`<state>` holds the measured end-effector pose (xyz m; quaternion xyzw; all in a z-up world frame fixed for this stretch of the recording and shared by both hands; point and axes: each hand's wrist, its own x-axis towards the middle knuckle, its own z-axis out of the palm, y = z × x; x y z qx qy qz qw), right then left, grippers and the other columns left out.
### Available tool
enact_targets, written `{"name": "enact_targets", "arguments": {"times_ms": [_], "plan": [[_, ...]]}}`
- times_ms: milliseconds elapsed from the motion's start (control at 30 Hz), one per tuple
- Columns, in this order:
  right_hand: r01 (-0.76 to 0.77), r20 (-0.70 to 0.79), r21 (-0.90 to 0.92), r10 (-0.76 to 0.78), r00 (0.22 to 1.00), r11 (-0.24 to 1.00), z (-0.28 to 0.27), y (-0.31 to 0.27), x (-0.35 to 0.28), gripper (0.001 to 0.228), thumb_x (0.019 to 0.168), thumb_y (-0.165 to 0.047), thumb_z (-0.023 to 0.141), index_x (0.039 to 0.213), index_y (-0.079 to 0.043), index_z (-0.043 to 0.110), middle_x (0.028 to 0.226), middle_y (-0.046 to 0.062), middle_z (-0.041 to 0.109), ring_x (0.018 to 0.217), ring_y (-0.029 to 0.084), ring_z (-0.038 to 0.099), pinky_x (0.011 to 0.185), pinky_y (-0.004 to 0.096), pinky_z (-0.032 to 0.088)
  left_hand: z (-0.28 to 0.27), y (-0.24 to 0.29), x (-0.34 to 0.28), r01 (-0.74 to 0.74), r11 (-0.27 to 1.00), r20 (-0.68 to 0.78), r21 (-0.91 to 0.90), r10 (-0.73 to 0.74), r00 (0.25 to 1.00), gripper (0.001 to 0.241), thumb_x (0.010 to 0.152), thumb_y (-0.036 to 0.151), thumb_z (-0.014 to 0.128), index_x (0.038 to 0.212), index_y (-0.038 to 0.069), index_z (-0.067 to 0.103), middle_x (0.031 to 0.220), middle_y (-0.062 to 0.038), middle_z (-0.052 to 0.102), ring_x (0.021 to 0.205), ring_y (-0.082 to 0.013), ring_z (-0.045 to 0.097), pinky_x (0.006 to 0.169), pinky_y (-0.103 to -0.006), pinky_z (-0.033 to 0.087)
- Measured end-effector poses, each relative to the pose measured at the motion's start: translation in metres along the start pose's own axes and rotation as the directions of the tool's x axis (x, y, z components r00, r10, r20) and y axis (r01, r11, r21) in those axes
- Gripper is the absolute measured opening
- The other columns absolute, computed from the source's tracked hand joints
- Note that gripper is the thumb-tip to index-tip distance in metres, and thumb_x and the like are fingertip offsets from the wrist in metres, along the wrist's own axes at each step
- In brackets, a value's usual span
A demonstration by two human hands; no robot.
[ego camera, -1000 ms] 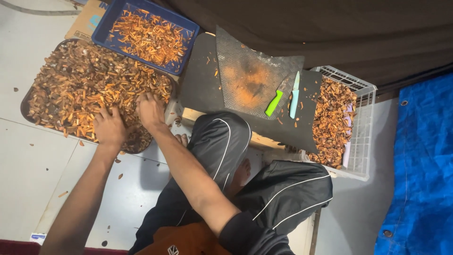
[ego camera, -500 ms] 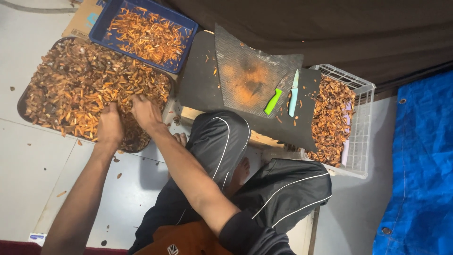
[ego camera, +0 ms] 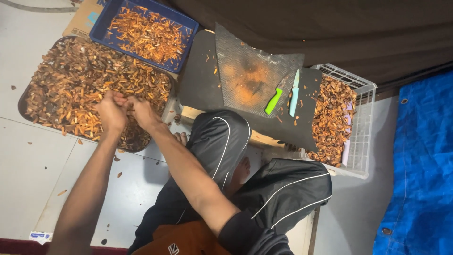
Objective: A person sitting on the floor uses a knife to shave thin slivers from small pieces of wood onto a cutting board.
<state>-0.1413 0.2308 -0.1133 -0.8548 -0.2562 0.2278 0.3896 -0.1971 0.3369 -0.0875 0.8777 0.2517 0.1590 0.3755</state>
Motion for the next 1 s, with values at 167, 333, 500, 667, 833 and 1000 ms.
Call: {"name": "enact_targets", "arguments": {"times_ms": [167,333,500,667,833,1000], "plan": [[-0.056,0.009,0.118,0.055,0.998,0.991,-0.019,-0.014,-0.018,0.021,0.096,-0.009,0.067,0.116,-0.012,0.066,0.117,0.017,0.070,0.120,0.037,0.068,0.099,0.048,0.060,0.011,-0.015,0.008,0.124,0.987,0.061,-0.107,-0.118,0.991,0.027,0.092,0.010,0.086,0.108,0.008,0.065,0.090,-0.004,0.074,0.082,-0.0167,0.073,0.075,-0.0312,0.058],[-0.146,0.003,0.053,0.146,0.989,0.988,-0.039,-0.029,-0.027,0.017,0.097,-0.012,0.064,0.112,-0.017,0.069,0.116,0.011,0.074,0.116,0.030,0.072,0.099,0.044,0.060,0.006,-0.012,0.006,0.110,0.975,0.095,0.193,-0.130,0.987,0.020,0.089,0.031,0.088,0.100,0.023,0.073,0.091,0.007,0.076,0.101,-0.0206,0.072,0.091,-0.0416,0.056],[-0.227,-0.042,-0.012,0.227,0.973,0.974,-0.030,-0.023,-0.008,0.014,0.096,-0.010,0.063,0.106,-0.016,0.072,0.103,0.008,0.078,0.103,0.025,0.077,0.093,0.038,0.063,-0.009,0.001,-0.010,0.030,0.992,0.125,0.124,-0.046,0.991,0.025,0.095,0.033,0.078,0.115,0.022,0.070,0.104,0.001,0.077,0.111,-0.0229,0.070,0.094,-0.0461,0.054],[-0.302,-0.047,-0.065,0.299,0.953,0.951,-0.014,-0.007,0.009,0.022,0.098,-0.022,0.065,0.104,-0.003,0.075,0.106,0.024,0.077,0.105,0.039,0.076,0.089,0.051,0.065,-0.016,-0.017,-0.031,-0.221,0.729,0.179,0.648,0.137,0.974,0.045,0.087,0.030,0.079,0.124,0.009,0.065,0.118,-0.016,0.064,0.115,-0.0357,0.062,0.094,-0.0455,0.053],[-0.281,-0.061,-0.045,0.278,0.959,0.959,-0.025,-0.019,-0.006,0.020,0.098,-0.024,0.063,0.105,-0.008,0.073,0.107,0.022,0.078,0.107,0.039,0.076,0.088,0.050,0.065,0.002,-0.044,-0.026,-0.195,0.750,0.247,0.632,0.044,0.968,0.030,0.097,0.012,0.066,0.127,0.010,0.064,0.110,-0.018,0.067,0.108,-0.0388,0.068,0.091,-0.0439,0.057],[-0.264,-0.070,-0.075,0.259,0.963,0.962,-0.028,-0.024,-0.009,0.022,0.100,-0.022,0.062,0.110,-0.005,0.072,0.107,0.025,0.077,0.106,0.040,0.076,0.087,0.050,0.065,-0.012,-0.014,-0.032,-0.057,0.797,0.255,0.601,-0.123,0.959,0.034,0.102,0.011,0.061,0.135,0.014,0.056,0.104,-0.026,0.074,0.102,-0.0460,0.074,0.087,-0.0522,0.062]]}}
